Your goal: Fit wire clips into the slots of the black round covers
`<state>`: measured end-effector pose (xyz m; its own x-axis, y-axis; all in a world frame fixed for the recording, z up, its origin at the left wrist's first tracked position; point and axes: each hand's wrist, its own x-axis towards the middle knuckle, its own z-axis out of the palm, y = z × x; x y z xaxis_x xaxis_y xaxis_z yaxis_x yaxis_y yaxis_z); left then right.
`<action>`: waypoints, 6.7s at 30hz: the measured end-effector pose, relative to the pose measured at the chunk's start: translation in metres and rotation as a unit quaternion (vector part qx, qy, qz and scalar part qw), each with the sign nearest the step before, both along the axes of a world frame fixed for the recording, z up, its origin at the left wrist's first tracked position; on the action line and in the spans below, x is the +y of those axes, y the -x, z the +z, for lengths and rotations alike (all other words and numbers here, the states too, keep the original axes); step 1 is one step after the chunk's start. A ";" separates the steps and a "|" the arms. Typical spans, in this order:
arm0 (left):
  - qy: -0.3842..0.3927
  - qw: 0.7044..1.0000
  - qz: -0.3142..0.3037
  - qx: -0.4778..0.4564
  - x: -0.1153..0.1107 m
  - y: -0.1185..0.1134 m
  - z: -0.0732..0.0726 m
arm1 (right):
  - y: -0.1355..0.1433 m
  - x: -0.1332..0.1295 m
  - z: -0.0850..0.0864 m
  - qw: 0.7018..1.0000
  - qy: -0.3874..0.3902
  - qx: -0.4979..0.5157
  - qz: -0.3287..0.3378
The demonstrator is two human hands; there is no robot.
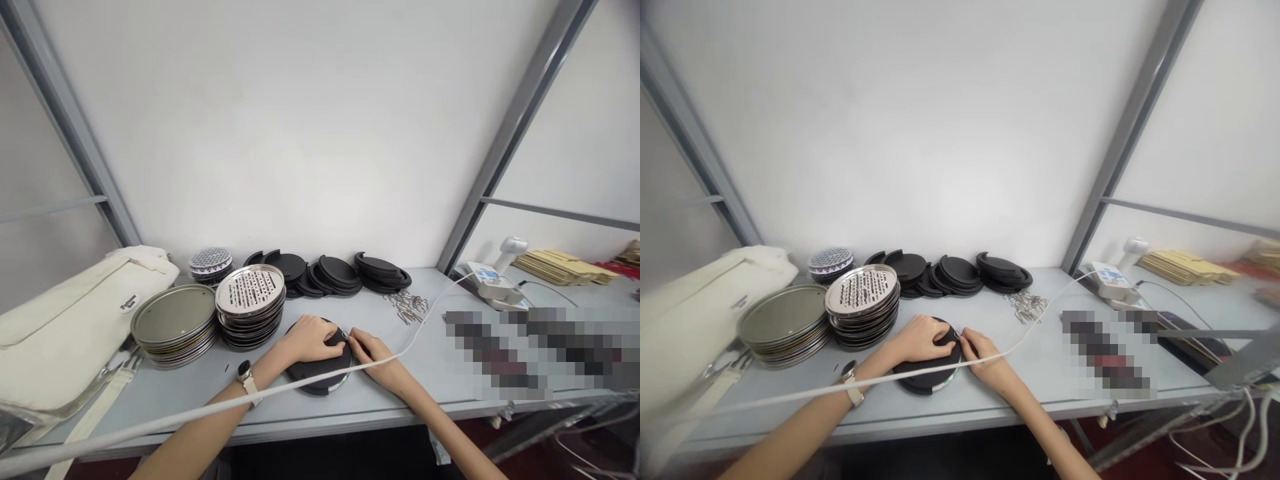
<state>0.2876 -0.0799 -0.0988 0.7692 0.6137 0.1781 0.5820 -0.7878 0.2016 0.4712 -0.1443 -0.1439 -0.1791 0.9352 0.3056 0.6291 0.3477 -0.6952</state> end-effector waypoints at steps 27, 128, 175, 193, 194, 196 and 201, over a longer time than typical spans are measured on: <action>0.003 1.000 -0.002 0.009 0.003 0.000 -0.004 | -0.001 0.007 0.000 1.000 0.016 0.011 -0.003; -0.022 0.999 0.030 0.000 0.005 -0.002 -0.005 | 0.002 0.010 -0.008 0.992 0.033 0.065 -0.107; -0.033 0.999 -0.039 0.014 0.000 -0.001 -0.004 | -0.003 0.012 -0.009 0.987 -0.005 0.140 -0.078; -0.041 0.998 -0.052 0.003 0.001 0.000 -0.006 | -0.002 0.014 -0.016 0.994 0.017 0.104 -0.019; -0.040 0.998 -0.051 0.002 0.001 0.000 -0.006 | -0.002 0.013 -0.015 0.994 0.018 0.106 -0.018; -0.035 0.998 -0.047 0.000 0.001 0.000 -0.006 | -0.002 0.013 -0.015 0.994 0.022 0.109 -0.015; -0.016 0.999 -0.042 -0.012 0.002 0.001 -0.006 | -0.002 0.013 -0.016 0.992 0.029 0.126 -0.009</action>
